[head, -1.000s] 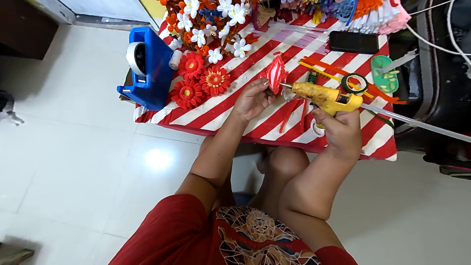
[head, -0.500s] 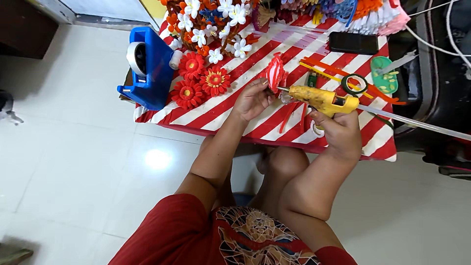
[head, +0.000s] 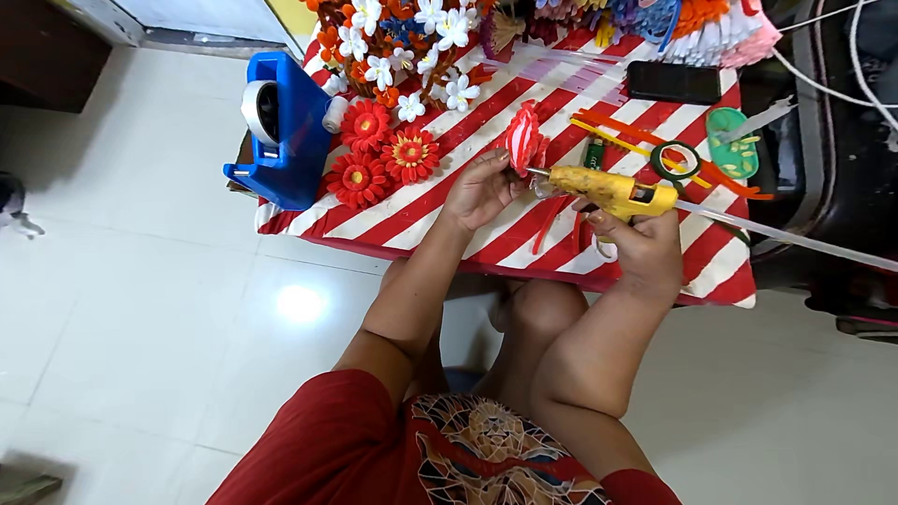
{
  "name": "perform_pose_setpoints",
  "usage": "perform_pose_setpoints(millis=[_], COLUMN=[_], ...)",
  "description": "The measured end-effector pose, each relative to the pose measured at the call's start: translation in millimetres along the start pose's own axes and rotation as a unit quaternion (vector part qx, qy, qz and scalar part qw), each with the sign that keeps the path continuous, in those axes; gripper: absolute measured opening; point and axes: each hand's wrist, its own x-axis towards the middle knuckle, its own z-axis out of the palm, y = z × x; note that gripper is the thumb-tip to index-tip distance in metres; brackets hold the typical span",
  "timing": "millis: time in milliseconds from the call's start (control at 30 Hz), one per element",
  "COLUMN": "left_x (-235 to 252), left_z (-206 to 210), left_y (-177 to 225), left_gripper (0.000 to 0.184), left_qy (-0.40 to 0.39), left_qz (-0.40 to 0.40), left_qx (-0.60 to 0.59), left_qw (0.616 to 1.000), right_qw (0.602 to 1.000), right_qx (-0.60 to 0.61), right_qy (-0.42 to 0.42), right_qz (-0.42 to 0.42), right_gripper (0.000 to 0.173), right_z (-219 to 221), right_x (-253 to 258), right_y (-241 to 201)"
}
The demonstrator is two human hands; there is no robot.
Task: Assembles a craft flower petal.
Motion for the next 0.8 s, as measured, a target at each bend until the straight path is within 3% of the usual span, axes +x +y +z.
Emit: perform_pose_setpoints(millis=[167,800], left_x=[-0.1,0.2], left_z=[-0.8,-0.5], left_y=[-0.2,-0.7], left_gripper=[0.019,0.019], left_qy=[0.003,0.002], left_qz=[-0.001,-0.002], left_qx=[-0.007,-0.013], left_qw=[1.0,1.0], right_qw=[0.999,1.0], right_qx=[0.02,0.004], right_qy=[0.035,0.01], right_qz=[0.016,0.019], right_gripper=[0.033,0.03], right_z=[1.6,2.7], right_x=[-2.5,-1.9], right_y=[-3.2,-9.1])
